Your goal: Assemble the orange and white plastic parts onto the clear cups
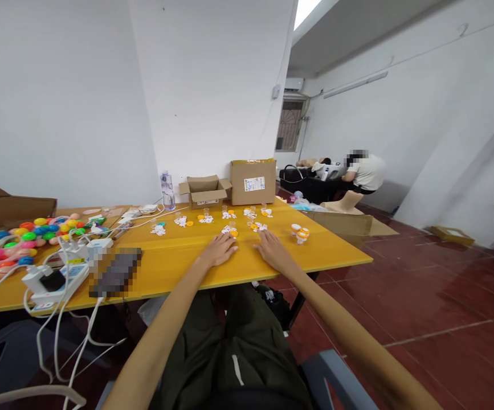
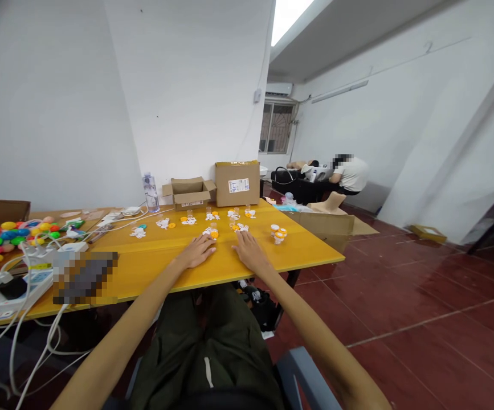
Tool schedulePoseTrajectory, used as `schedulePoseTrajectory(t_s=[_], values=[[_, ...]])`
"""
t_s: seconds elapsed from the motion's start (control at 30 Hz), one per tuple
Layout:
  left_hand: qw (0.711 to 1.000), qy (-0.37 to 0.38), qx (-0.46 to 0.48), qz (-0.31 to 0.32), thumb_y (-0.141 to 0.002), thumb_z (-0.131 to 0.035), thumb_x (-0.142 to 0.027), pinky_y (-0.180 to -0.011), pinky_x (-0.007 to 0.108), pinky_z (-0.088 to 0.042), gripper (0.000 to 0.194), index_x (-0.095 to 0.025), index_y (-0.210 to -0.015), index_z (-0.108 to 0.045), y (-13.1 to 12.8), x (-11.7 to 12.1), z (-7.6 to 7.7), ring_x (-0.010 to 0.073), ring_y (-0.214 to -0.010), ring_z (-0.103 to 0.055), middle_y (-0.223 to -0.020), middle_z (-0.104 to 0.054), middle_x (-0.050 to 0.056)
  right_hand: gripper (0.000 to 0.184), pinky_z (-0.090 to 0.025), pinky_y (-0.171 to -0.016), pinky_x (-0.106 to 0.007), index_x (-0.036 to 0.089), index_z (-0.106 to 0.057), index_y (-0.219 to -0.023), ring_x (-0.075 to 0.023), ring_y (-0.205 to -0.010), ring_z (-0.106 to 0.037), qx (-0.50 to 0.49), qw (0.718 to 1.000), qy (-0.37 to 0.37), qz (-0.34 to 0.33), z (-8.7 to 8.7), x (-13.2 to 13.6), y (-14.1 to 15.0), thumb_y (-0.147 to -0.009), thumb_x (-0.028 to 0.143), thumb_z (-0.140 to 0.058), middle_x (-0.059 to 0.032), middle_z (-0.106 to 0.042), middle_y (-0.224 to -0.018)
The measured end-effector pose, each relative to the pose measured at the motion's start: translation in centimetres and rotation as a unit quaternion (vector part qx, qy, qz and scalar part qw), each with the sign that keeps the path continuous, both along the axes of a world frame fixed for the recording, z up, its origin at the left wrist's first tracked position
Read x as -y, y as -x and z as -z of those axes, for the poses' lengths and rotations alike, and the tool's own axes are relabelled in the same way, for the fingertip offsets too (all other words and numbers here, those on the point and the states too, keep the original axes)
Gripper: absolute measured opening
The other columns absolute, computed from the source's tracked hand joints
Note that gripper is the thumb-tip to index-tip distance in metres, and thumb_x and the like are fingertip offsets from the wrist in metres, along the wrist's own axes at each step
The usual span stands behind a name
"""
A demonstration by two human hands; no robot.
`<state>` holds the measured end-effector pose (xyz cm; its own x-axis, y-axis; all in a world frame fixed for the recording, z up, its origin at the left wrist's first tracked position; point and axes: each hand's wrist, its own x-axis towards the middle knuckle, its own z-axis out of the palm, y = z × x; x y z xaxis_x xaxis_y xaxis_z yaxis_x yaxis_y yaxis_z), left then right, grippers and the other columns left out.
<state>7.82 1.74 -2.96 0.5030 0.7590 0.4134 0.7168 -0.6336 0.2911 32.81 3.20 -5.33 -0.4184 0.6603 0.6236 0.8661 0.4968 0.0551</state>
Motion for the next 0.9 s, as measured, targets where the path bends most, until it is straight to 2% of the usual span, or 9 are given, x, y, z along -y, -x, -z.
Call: schedulePoseTrajectory(t_s=[0.13, 0.23, 0.43, 0.53, 0.7, 0.8, 0.9], values=[[1.000, 0.001, -0.001, 0.003, -0.098, -0.047, -0.041, -0.108, 0.042, -0.041, 0.028, -0.028, -0.114, -0.066, 1.6, 0.1, -0.4, 0.0248, -0.119, -0.056, -0.122, -0.061, 0.007, 0.050, -0.046, -0.108, -0.051, 0.018, -0.040, -0.147, -0.0314, -0.129, -0.055, -0.039, 0.993, 0.050, -0.102, -0.2, 1.0, 3.0, -0.100, 0.035, -0.038, -0.0190, -0.059, -0.137], [1.000, -0.010, -0.001, -0.001, -0.098, -0.047, -0.039, -0.105, 0.043, -0.043, 0.026, -0.026, -0.106, -0.068, 3.8, 0.2, -1.0, 0.0252, -0.113, -0.058, -0.114, -0.063, 0.008, 0.048, -0.045, -0.110, -0.049, 0.019, -0.037, -0.147, -0.0284, -0.130, -0.055, -0.060, 0.980, 0.096, -0.165, -0.8, 1.6, 5.4, -0.100, 0.033, -0.035, -0.0179, -0.057, -0.138], [0.996, 0.000, 0.038, -0.083, -0.092, -0.053, -0.030, -0.103, 0.042, -0.046, 0.017, -0.024, -0.097, -0.068, 8.2, 0.6, -1.8, 0.0247, -0.107, -0.061, -0.105, -0.066, 0.008, 0.037, -0.046, -0.108, -0.044, 0.020, -0.046, -0.134, -0.0249, -0.128, -0.055, -0.099, 0.939, 0.170, -0.282, -2.2, 1.2, 10.9, -0.098, 0.026, -0.039, -0.0156, -0.058, -0.135], [0.993, 0.030, 0.083, -0.082, -0.090, -0.054, -0.030, -0.101, 0.041, -0.047, 0.016, -0.023, -0.093, -0.069, 8.7, 0.7, -2.0, 0.0242, -0.102, -0.062, -0.098, -0.068, 0.006, 0.028, -0.048, -0.101, -0.042, 0.020, -0.052, -0.122, -0.0256, -0.120, -0.060, -0.147, 0.929, 0.204, -0.270, -2.5, 0.2, 13.7, -0.095, 0.026, -0.048, -0.0149, -0.062, -0.128], [0.969, 0.124, 0.208, -0.042, -0.089, -0.054, -0.035, -0.094, 0.040, -0.050, 0.021, -0.021, -0.090, -0.069, 8.5, 0.6, -2.0, 0.0228, -0.092, -0.064, -0.092, -0.072, 0.004, 0.011, -0.050, -0.079, -0.035, 0.025, -0.053, -0.099, -0.0234, -0.090, -0.064, -0.267, 0.905, 0.258, -0.206, -2.6, -1.7, 16.9, -0.092, 0.033, -0.055, -0.0041, -0.066, -0.092], [0.951, 0.150, 0.269, -0.029, -0.083, -0.063, -0.038, -0.092, 0.039, -0.051, 0.022, -0.019, -0.093, -0.070, 8.6, 0.4, -1.9, 0.0227, -0.093, -0.065, -0.095, -0.073, 0.004, 0.013, -0.046, -0.072, -0.031, 0.026, -0.051, -0.089, -0.0209, -0.080, -0.060, -0.320, 0.884, 0.278, -0.195, -2.6, -2.3, 17.5, -0.090, 0.037, -0.057, 0.0010, -0.061, -0.079], [0.937, 0.160, 0.310, -0.023, -0.078, -0.070, -0.041, -0.090, 0.037, -0.052, 0.028, -0.019, -0.095, -0.069, 8.8, 0.2, -1.8, 0.0223, -0.092, -0.066, -0.096, -0.073, 0.005, 0.021, -0.044, -0.070, -0.030, 0.026, -0.050, -0.082, -0.0190, -0.076, -0.057, -0.346, 0.861, 0.300, -0.222, -2.6, -2.4, 17.4, -0.088, 0.044, -0.059, 0.0030, -0.058, -0.075]])
